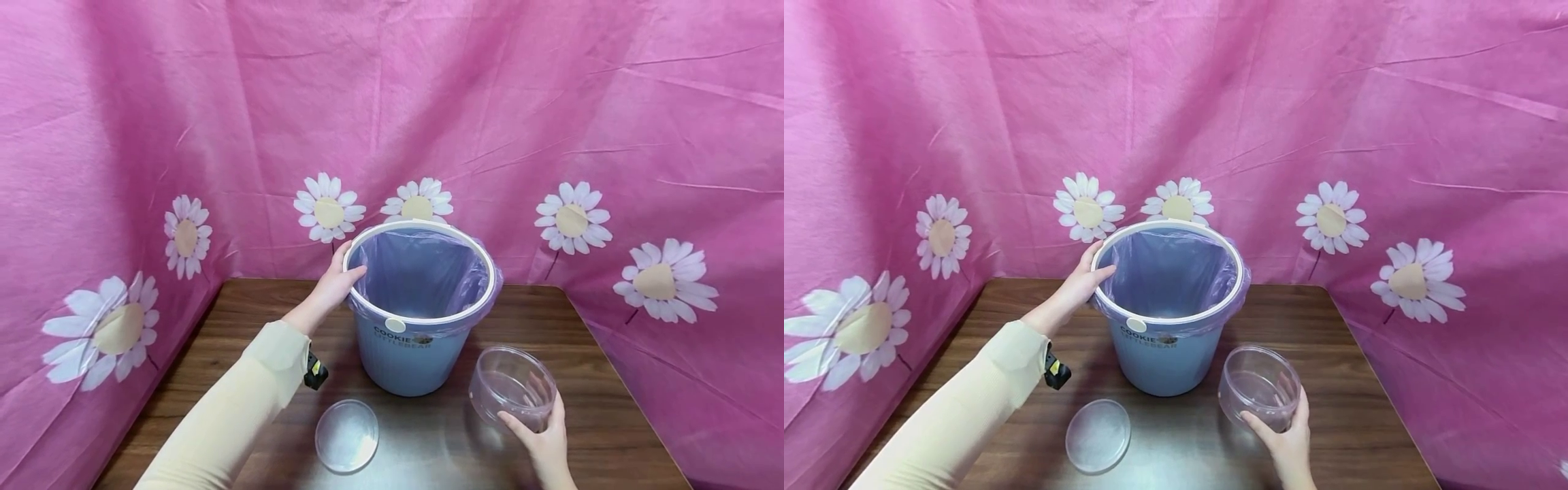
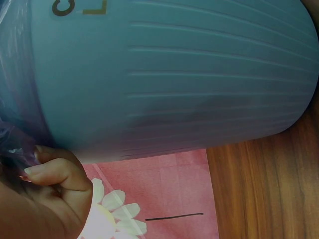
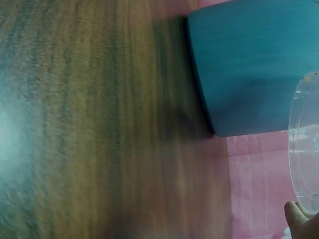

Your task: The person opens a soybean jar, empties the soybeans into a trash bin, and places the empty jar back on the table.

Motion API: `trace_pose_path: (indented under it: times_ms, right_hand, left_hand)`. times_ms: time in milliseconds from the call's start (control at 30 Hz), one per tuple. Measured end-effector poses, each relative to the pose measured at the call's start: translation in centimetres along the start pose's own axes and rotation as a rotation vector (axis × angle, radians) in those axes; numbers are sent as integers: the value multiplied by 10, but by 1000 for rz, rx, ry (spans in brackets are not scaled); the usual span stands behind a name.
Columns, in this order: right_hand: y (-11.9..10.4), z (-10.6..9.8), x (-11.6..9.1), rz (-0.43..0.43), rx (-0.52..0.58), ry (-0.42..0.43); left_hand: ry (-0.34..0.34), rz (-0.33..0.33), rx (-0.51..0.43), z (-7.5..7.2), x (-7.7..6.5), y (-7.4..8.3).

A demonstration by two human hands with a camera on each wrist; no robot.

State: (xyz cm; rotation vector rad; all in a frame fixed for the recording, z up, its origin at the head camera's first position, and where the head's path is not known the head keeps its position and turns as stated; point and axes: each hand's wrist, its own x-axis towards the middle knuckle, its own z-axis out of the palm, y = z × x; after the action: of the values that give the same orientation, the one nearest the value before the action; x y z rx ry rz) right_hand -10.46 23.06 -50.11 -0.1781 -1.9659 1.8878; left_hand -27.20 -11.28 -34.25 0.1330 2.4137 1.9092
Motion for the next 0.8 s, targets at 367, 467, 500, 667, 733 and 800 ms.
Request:
trace_pose_path:
  times_ms: [367, 467, 500, 667, 733, 800]
  right_hand:
    - [18, 2, -7, 25, -4, -2]
    - [23, 2, -8, 40, -20, 4]
    - [24, 1, -8, 44, -31, 4]
    - [29, 1, -8, 80, -134, -6]
    - [29, 1, -9, 101, -183, -11]
    - [28, 2, -9, 114, -219, -19]
  left_hand:
    - [-3, -9, -34, 1, -2, 3]
    - [-11, 7, -41, 1, -2, 3]
    - [-11, 9, -43, 1, -2, 3]
    - [-17, -2, -37, 1, -2, 1]
    - [-15, -10, -32, 1, -2, 1]
    - [-12, -10, -37, 1, -2, 0]
